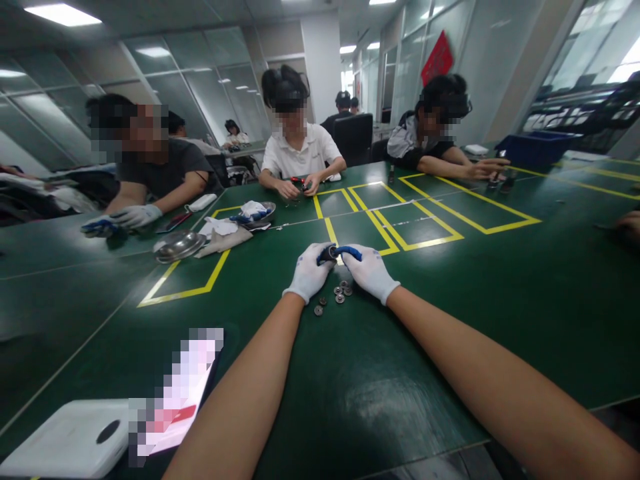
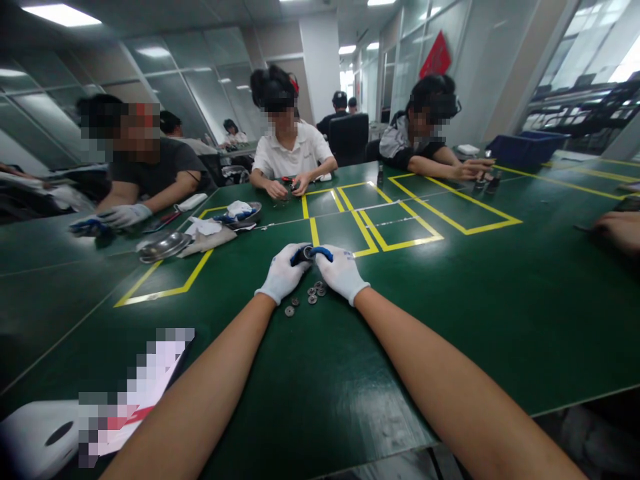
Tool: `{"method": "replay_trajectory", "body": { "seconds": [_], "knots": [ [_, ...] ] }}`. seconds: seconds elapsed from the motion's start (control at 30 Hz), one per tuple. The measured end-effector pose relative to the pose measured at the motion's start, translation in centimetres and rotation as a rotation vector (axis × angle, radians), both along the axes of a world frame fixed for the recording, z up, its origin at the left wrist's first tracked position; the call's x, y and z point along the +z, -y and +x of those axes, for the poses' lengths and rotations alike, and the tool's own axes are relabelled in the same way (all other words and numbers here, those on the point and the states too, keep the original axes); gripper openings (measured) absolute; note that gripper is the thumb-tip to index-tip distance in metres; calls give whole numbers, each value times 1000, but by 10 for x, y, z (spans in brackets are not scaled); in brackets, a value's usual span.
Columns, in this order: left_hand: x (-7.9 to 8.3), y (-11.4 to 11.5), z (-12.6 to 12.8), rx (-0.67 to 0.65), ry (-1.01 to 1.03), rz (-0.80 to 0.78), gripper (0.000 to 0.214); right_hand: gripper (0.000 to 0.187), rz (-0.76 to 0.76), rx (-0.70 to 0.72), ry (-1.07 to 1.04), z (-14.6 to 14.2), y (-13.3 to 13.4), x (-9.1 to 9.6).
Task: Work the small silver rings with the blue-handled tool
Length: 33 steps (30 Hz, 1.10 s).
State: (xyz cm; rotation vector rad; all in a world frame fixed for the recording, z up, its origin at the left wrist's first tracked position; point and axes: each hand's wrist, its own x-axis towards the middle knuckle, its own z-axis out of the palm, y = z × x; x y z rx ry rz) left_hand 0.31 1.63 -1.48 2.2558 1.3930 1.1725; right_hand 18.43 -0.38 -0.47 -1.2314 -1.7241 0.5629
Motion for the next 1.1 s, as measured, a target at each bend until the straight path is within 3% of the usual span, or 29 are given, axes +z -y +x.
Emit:
{"method": "replay_trajectory", "body": {
  "seconds": [0.17,0.47,0.73,0.93,1.1],
  "knots": [
    [-1,0,0,29,24,-15,37,18,76,-30,-15,1,-5,-3],
    [1,3,6,-11,-8,2,37,19,-34,-69,30,-3,2,3],
    [-1,2,4,-34,-27,12,38,21,-46,-19,19,-4,2,3],
    [0,3,5,-46,-54,25,38,24,-8,-88,56,-3,1,2],
    [-1,3,5,-88,-105,48,42,18,2,-50,1,-1,-2,-1]
  ]
}}
